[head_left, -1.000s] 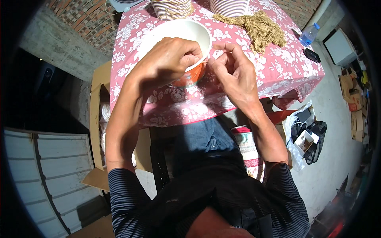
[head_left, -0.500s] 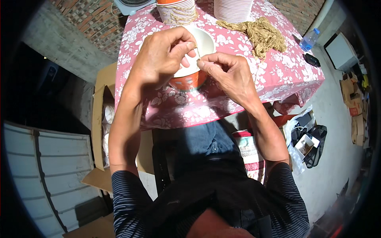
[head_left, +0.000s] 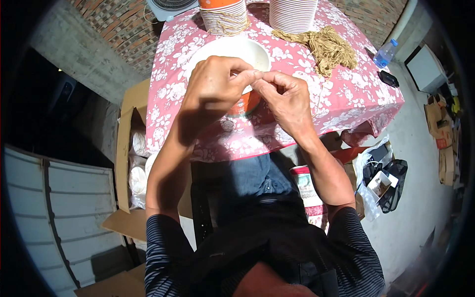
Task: Attaching rope handles to paper buckets by threading them through holes and knotting them.
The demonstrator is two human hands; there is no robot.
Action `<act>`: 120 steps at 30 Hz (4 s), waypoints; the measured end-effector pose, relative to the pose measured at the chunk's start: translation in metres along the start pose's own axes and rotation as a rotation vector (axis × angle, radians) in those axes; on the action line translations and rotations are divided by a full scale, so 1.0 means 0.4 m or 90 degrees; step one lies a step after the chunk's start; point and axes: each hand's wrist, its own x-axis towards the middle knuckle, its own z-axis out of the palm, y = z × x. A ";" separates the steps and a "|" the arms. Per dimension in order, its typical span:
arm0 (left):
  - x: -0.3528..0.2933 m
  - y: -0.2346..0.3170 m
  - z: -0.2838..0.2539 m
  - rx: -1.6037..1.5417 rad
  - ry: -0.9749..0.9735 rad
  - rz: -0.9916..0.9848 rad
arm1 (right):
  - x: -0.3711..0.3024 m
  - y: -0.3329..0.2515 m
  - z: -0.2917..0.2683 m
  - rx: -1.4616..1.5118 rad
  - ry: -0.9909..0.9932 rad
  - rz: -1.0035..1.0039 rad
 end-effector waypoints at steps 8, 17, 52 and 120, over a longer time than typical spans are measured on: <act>-0.002 0.014 0.027 -0.144 0.071 -0.019 | -0.002 -0.007 0.003 -0.031 0.007 0.012; 0.026 0.016 0.044 -0.480 0.012 -0.039 | -0.018 0.052 0.026 0.158 -0.032 -0.063; 0.019 -0.053 -0.035 0.074 0.166 0.032 | 0.060 -0.015 -0.010 -0.024 -0.083 0.058; 0.088 -0.028 -0.014 -0.515 -0.184 -0.123 | 0.021 -0.137 -0.130 -0.295 -0.146 -0.316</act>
